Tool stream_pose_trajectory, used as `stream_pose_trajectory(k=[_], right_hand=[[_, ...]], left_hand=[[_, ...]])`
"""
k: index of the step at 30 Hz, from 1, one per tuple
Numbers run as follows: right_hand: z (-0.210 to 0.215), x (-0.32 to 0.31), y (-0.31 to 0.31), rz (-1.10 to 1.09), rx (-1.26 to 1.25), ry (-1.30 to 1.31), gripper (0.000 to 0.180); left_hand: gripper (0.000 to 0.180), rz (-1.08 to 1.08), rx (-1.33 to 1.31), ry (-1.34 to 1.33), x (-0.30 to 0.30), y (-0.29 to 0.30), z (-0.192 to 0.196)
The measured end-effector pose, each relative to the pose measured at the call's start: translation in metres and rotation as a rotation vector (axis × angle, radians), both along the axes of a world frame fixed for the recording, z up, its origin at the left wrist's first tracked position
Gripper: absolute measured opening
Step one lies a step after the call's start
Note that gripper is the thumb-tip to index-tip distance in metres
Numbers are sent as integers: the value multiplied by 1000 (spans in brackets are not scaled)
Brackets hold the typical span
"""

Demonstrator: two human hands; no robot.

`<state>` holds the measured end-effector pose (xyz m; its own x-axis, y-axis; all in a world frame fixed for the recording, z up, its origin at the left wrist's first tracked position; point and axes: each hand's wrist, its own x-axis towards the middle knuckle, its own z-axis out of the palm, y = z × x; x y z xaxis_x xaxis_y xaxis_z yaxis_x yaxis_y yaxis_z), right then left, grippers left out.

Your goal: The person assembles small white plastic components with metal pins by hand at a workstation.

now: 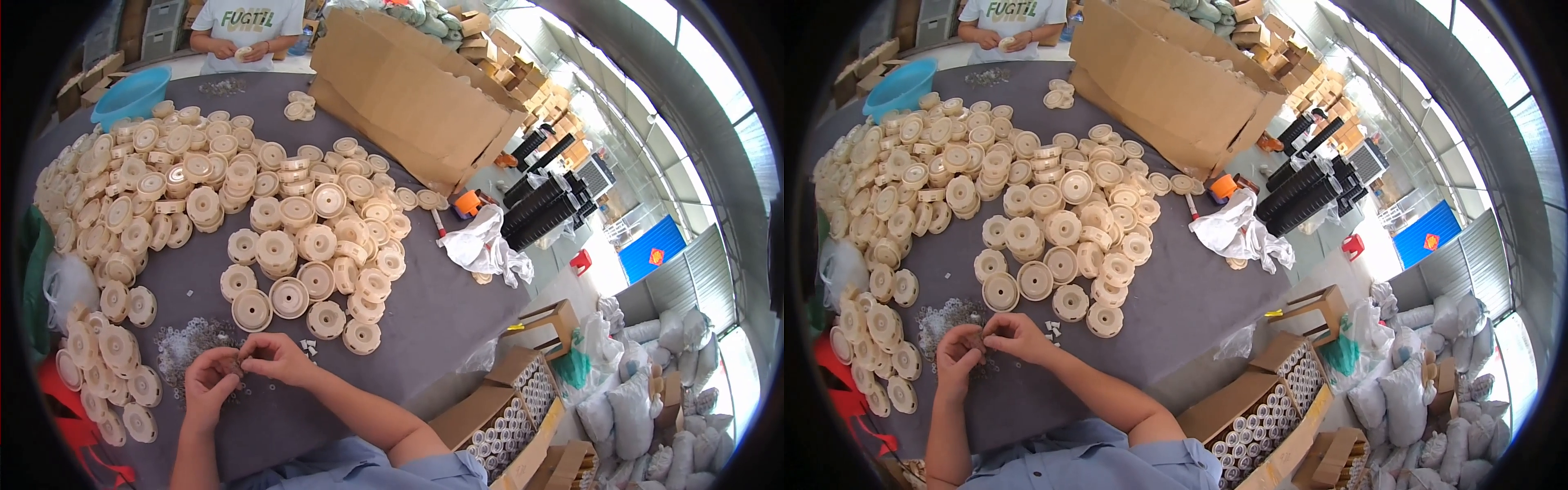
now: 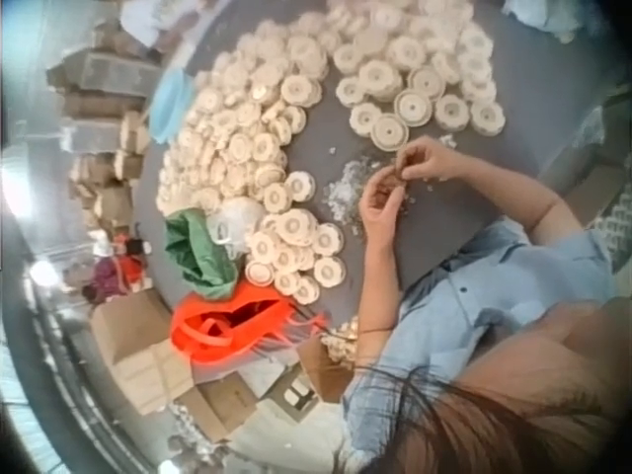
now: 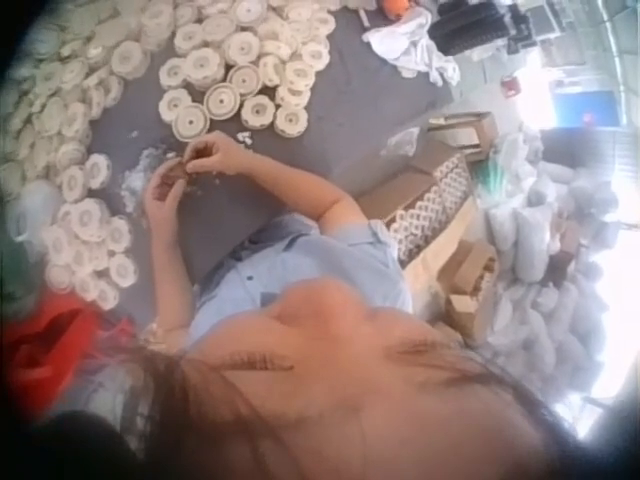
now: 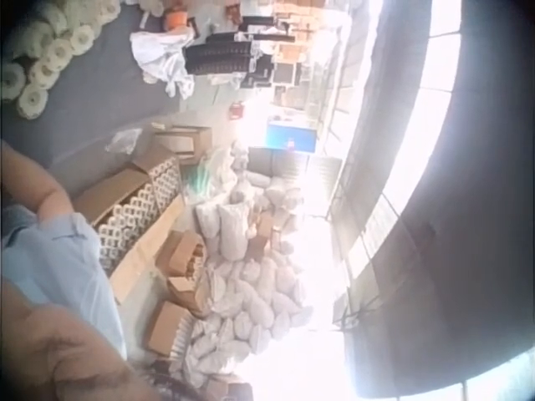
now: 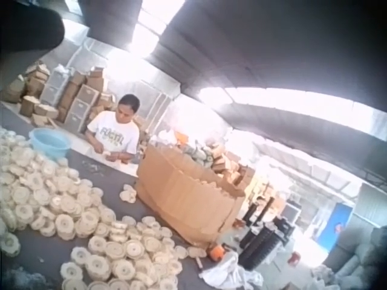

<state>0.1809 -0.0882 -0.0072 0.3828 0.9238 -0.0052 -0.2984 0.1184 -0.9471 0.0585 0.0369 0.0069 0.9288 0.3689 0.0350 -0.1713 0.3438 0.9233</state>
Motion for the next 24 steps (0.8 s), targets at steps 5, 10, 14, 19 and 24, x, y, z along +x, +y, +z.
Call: stream_pose_trajectory(k=[5,10,14,19,24], right_hand=[[-5,-1,1,-26,71,-51,10],[-2,0,0,33,51,-34,10],[-5,-2,2,67,31,23,10],[-10,-5,3,-140,19,-161,13],[-2,-1,-1,-57,42,9,12]], left_hand=[[30,-39,-87,-2,0,3,2],[25,-151,-184,31,-3,2,4],[25,-77,-54,27,-3,-2,-5],[29,263,791,-68,2,-8,2],[31,149,722,-101,-1,-3,5]])
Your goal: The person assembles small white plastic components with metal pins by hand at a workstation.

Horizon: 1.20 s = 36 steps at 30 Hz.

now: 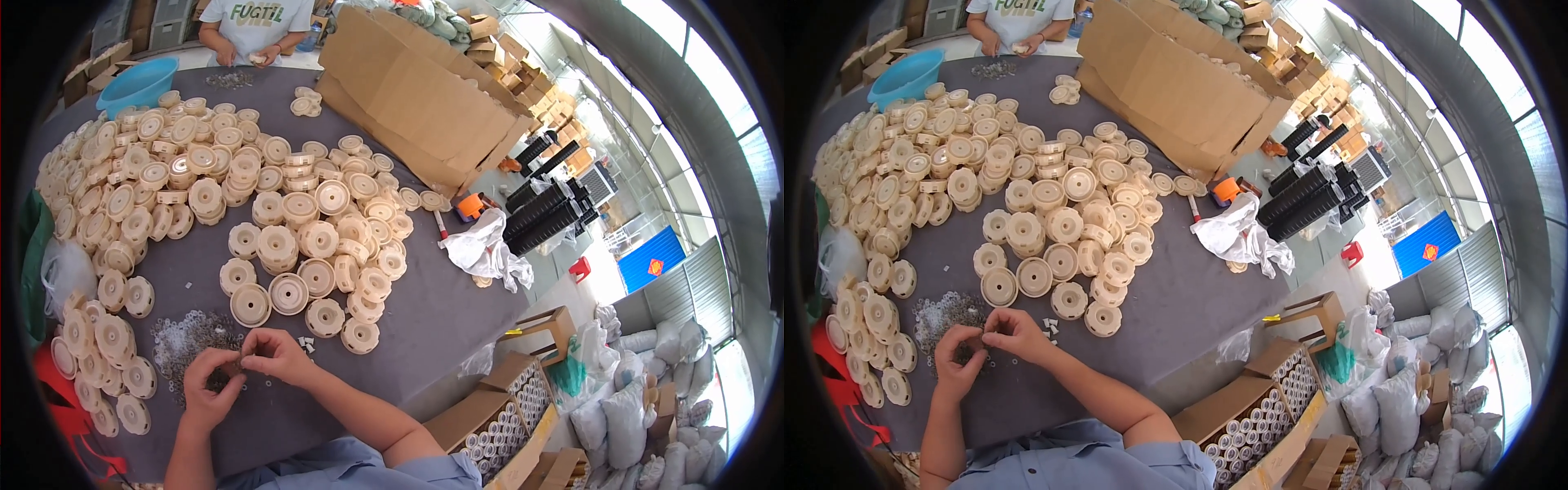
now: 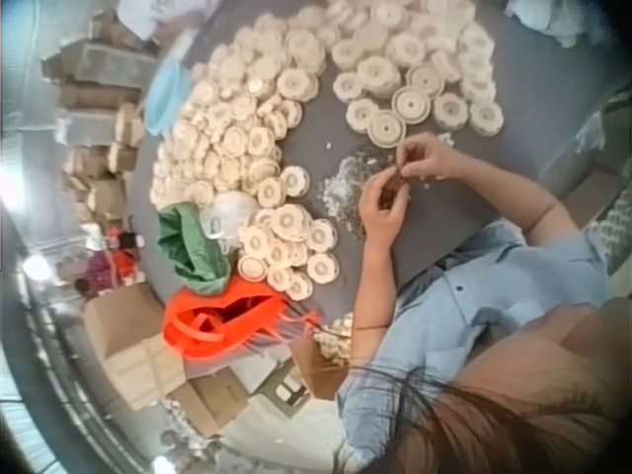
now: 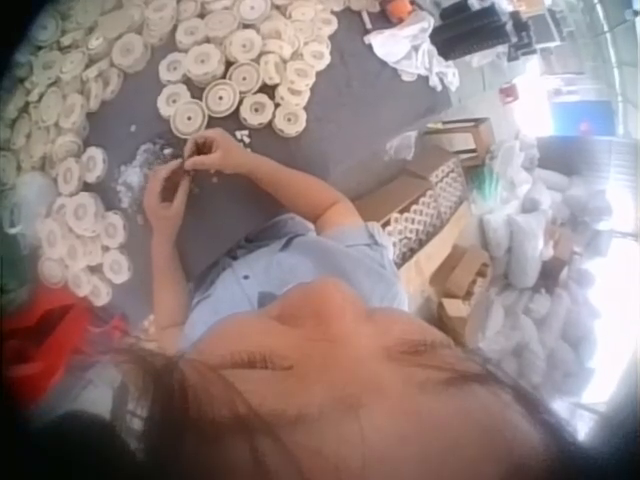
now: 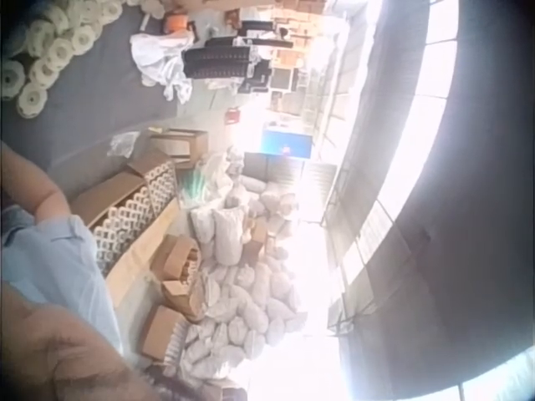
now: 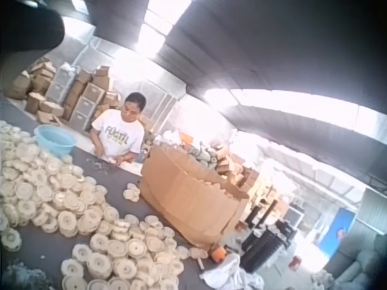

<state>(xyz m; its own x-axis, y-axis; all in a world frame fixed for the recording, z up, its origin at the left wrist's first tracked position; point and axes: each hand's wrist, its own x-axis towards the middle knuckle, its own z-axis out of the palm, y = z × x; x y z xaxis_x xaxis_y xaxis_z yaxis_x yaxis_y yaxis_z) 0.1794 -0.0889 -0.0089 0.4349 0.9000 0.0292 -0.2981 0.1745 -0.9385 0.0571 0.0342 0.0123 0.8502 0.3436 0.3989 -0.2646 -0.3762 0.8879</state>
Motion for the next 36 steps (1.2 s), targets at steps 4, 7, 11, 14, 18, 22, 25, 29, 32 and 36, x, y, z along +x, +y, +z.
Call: stream_pose_trajectory(k=[4,7,11,14,18,22,25,29,32,36], right_hand=[[2,1,-1,86,-35,83,10],[2,-1,2,-38,-111,16,10],[-1,0,2,-111,-119,26,10],[-1,0,1,-82,-125,9,9],[-1,1,1,-90,-114,-14,9],[-1,3,-1,-173,-96,7,9],[-1,7,-1,-185,-88,20,9],[1,6,0,-175,-86,27,9],[-6,6,0,-145,-88,23,9],[-3,5,0,-132,-80,26,8]], left_hand=[[32,-56,-240,78,-6,-2,-10],[33,63,-282,65,-6,-3,-9],[34,179,-186,-37,-4,4,-17],[40,483,92,-60,3,7,-9],[33,518,224,-39,-1,11,12],[26,36,410,357,-16,10,23],[26,-71,581,503,-20,1,26],[25,-18,656,458,-21,-3,8],[26,-18,661,418,-20,-1,8],[27,-26,691,463,-19,-4,16]])
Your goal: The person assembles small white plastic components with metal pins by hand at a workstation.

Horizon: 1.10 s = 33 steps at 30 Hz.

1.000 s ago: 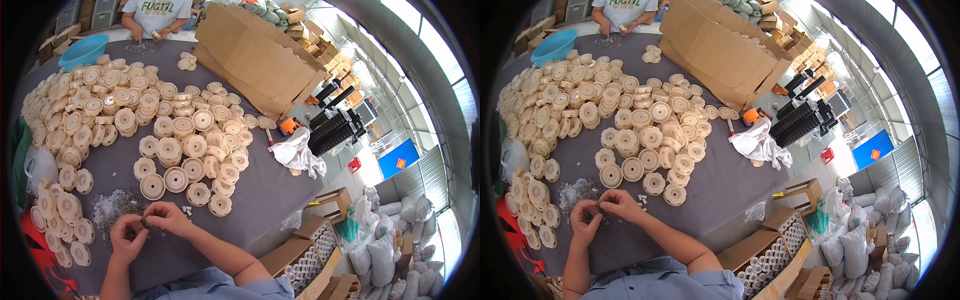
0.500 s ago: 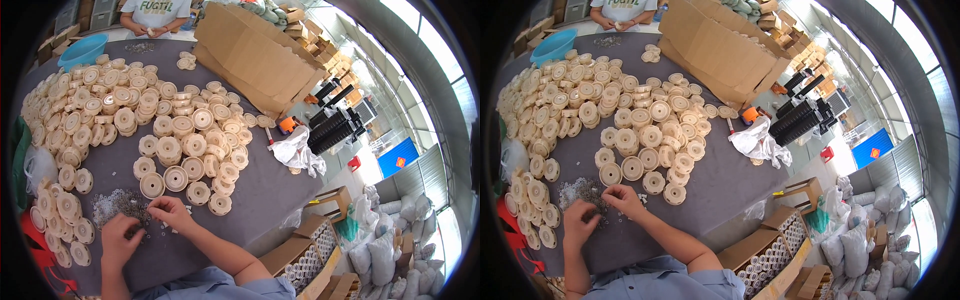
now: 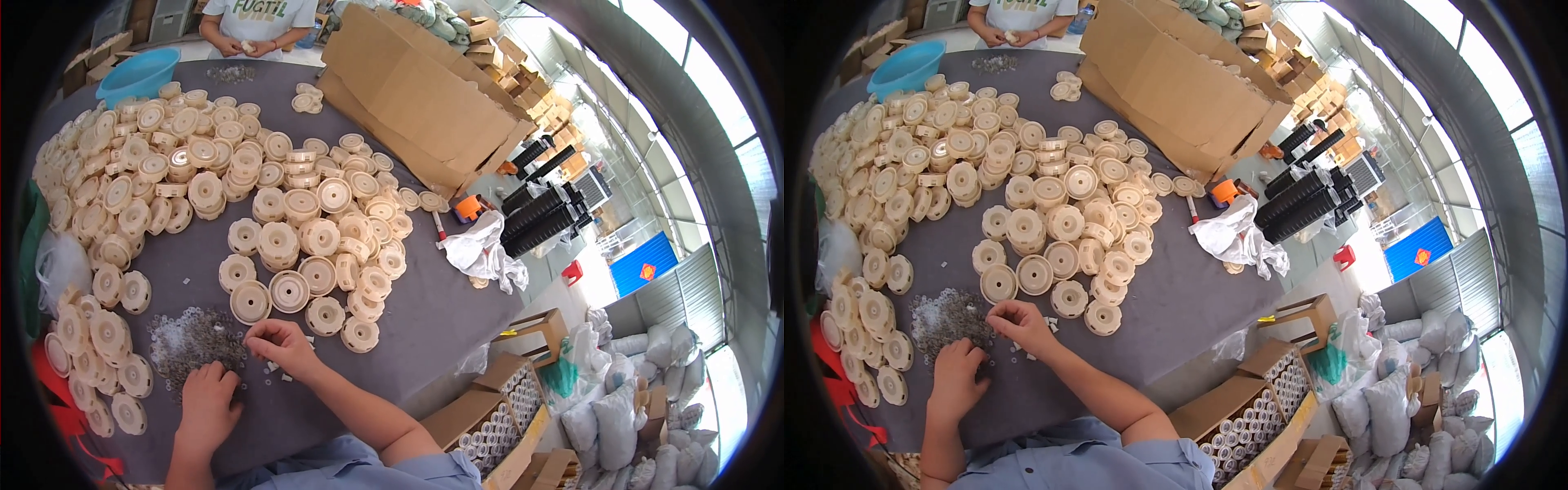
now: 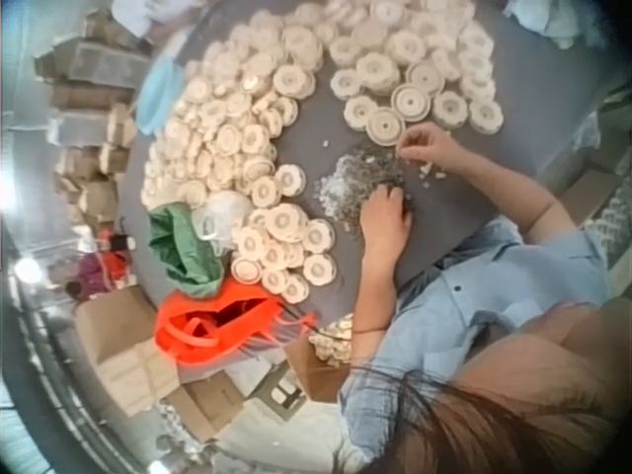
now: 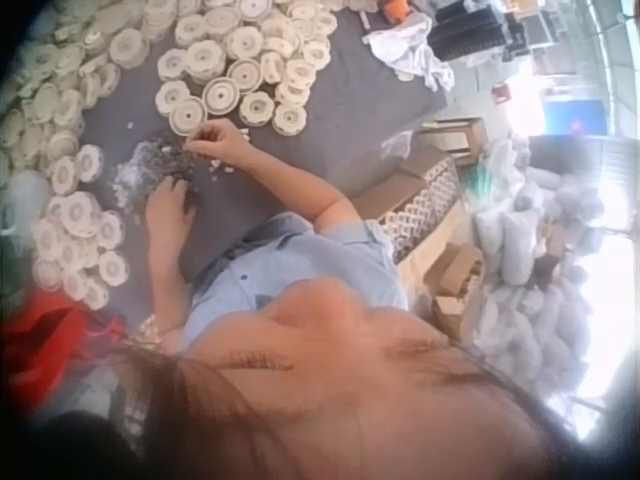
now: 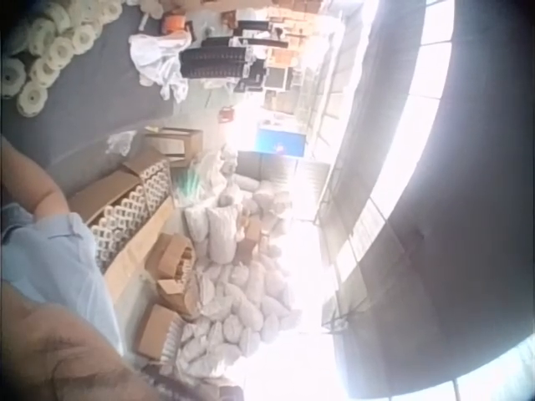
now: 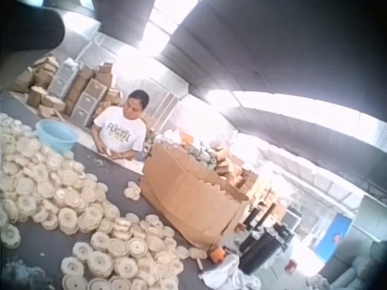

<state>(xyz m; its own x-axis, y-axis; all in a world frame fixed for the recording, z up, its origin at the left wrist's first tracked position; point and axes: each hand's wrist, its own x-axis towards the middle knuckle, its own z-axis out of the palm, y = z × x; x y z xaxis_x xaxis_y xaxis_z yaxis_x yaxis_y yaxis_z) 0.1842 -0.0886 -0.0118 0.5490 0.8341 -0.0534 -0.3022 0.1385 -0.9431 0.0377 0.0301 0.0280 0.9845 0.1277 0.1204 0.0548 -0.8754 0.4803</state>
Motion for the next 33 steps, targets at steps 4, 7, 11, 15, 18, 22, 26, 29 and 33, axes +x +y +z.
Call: stream_pose_trajectory(k=[4,7,11,15,18,22,26,29,33], right_hand=[[0,0,-1,-4,1,-14,8],[-3,0,1,6,-10,-9,8],[-4,0,2,11,-25,-29,8],[-4,0,3,11,-30,-25,8],[-3,0,2,24,-38,-23,8],[-5,-1,2,35,-41,-16,7],[-8,-2,3,51,-41,-17,7],[-7,-1,2,38,-42,-35,7],[-7,-2,1,33,-36,-51,8]], left_hand=[[27,26,6,-26,3,-2,-8],[25,-5,43,-59,6,-2,-9],[20,3,62,-79,4,-4,-16],[20,13,71,-67,5,-4,-16],[18,60,41,-10,6,-5,-5],[20,60,50,-34,7,-6,-19],[20,79,85,-43,4,-7,-19],[19,91,8,-60,4,-6,-7],[16,283,-490,13,7,-4,8]])
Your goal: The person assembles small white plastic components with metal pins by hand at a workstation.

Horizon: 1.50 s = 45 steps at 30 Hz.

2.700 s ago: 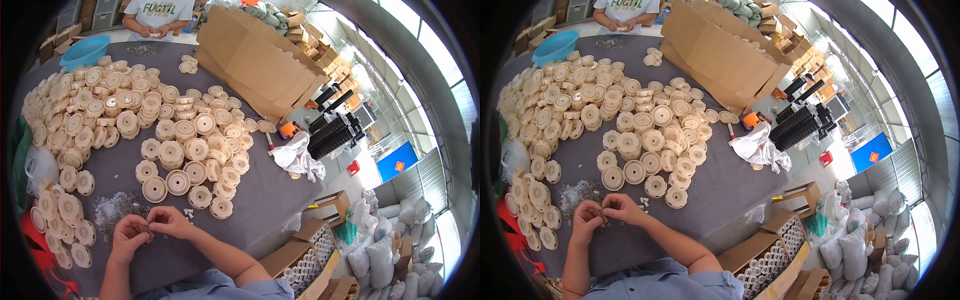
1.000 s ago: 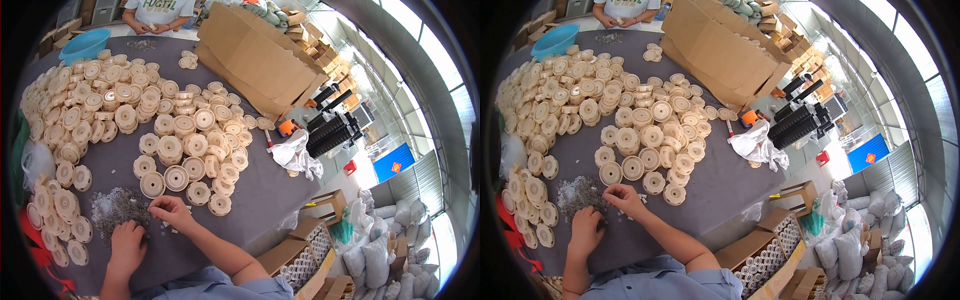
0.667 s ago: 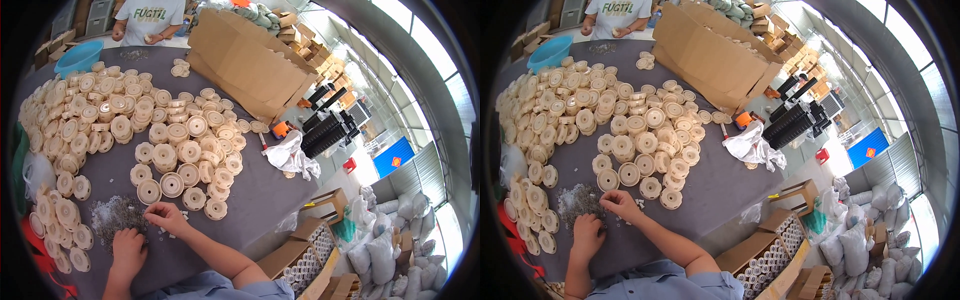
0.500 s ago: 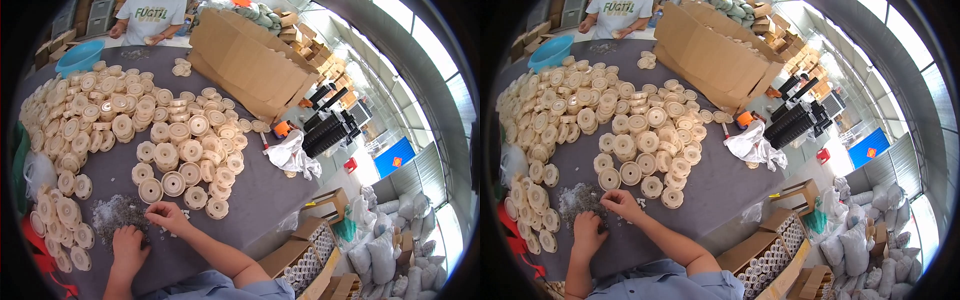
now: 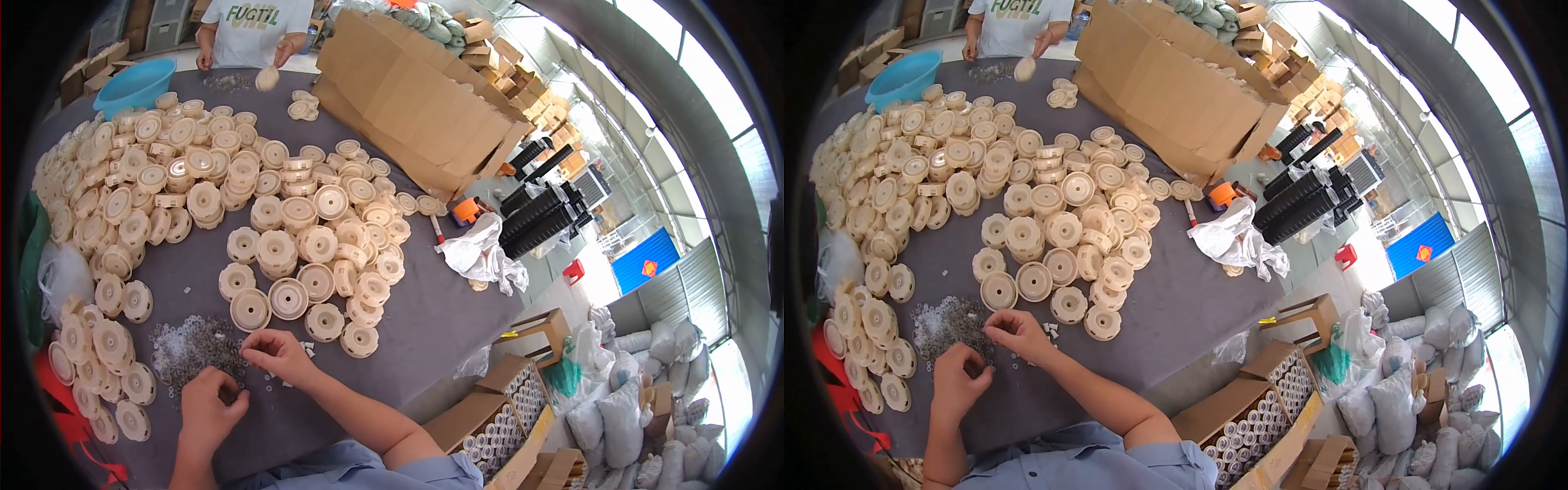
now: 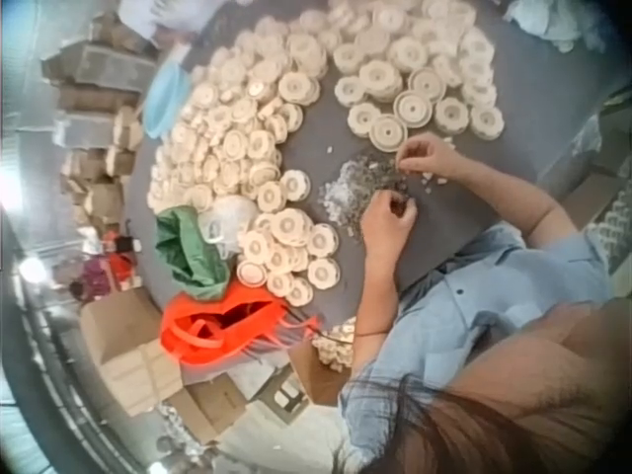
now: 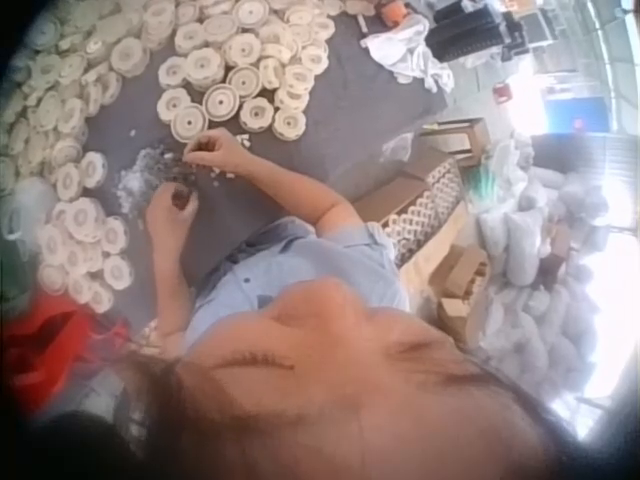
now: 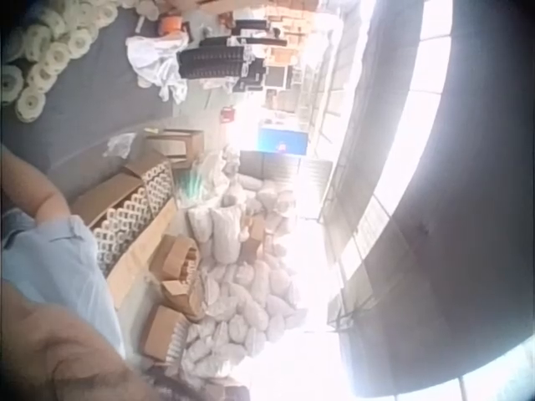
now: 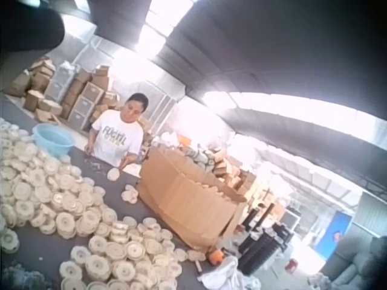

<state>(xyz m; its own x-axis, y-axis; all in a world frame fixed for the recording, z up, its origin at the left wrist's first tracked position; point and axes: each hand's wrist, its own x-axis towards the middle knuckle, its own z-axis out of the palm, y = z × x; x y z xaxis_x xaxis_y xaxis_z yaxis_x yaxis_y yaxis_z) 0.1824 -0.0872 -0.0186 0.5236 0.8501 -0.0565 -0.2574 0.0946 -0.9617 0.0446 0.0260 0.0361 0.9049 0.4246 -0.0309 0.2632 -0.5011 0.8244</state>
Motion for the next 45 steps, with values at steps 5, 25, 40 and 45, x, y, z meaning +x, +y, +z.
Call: stream_pose_trajectory(k=[5,25,40,45], right_hand=[[3,-6,3,47,54,-55,10],[-2,-14,9,86,-8,-109,28],[10,-10,1,-7,101,56,13],[12,-11,2,4,115,-25,13]], left_hand=[[14,62,41,-92,3,3,-8],[17,147,-319,-450,2,15,-27],[20,8,-1062,-457,7,19,-32],[17,28,-1104,-439,7,20,-30]])
